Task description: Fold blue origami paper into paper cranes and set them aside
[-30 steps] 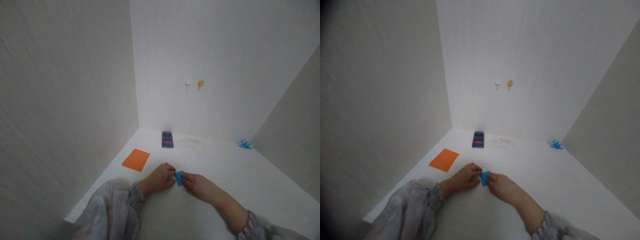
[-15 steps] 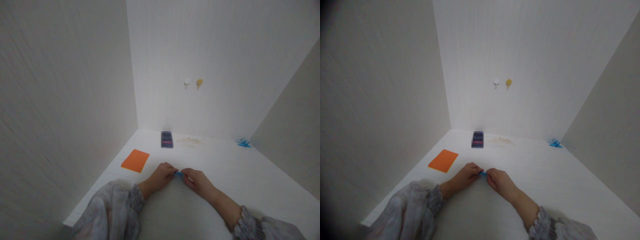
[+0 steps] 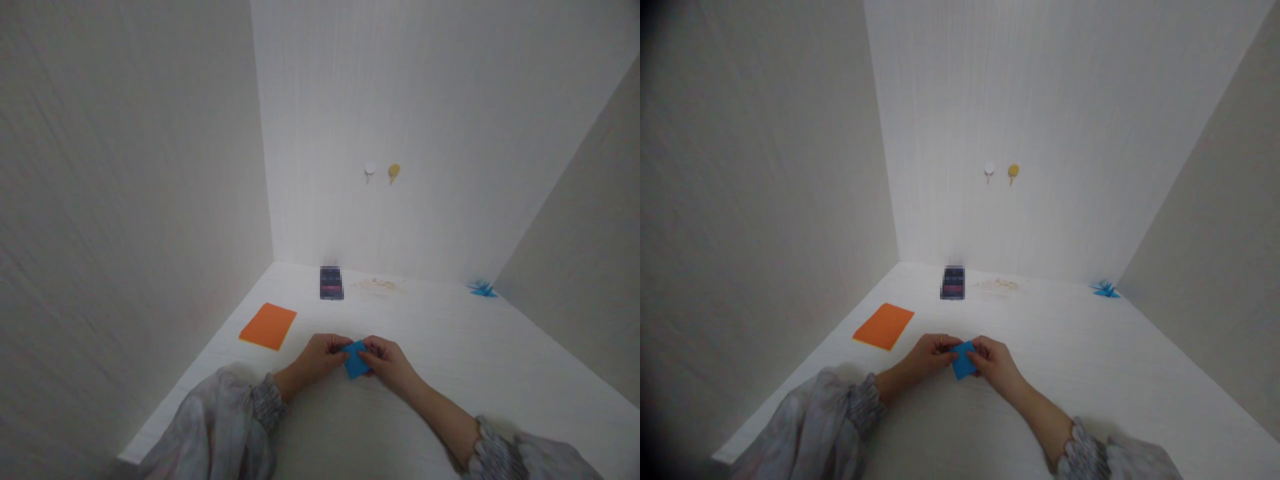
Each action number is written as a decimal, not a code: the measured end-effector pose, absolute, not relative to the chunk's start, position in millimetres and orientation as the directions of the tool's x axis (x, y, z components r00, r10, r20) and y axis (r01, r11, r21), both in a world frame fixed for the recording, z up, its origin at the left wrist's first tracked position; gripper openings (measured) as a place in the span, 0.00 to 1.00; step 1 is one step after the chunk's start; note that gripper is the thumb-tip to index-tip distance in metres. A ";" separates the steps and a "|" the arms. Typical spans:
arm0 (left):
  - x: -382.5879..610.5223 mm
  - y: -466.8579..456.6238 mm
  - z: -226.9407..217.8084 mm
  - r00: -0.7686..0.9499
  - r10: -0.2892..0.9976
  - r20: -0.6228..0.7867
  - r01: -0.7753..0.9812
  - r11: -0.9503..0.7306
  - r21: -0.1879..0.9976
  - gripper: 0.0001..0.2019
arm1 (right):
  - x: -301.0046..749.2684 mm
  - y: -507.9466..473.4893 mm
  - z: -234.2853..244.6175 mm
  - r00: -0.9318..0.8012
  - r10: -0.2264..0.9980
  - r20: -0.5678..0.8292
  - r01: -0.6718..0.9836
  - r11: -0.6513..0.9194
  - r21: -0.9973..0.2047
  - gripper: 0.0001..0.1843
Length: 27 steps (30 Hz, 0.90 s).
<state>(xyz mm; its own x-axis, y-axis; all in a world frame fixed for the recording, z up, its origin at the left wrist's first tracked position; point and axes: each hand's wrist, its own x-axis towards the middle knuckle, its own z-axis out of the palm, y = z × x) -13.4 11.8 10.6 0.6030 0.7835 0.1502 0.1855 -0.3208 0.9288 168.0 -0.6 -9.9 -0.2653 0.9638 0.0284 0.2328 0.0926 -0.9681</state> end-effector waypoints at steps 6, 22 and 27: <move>-17.5 16.9 7.0 0.540 0.826 0.166 0.584 -0.509 0.632 0.08 | 170.8 -1.1 -2.9 -0.295 0.942 0.156 0.613 0.313 -0.725 0.05; -19.3 18.4 9.1 0.633 0.755 0.172 0.602 -0.620 0.503 0.09 | 179.5 2.5 -4.7 -0.456 0.865 0.210 0.668 0.489 -0.561 0.14; -20.3 16.7 9.6 0.649 0.736 0.193 0.582 -0.643 0.497 0.09 | 178.8 0.2 -4.6 -0.484 0.844 0.232 0.654 0.525 -0.545 0.13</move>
<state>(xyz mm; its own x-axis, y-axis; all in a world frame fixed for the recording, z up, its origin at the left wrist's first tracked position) -20.3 16.7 9.6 0.6487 0.7362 0.1931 0.5823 -0.6434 0.4970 178.8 0.2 -4.6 -0.4840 0.8438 0.2318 0.6536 0.5248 -0.5454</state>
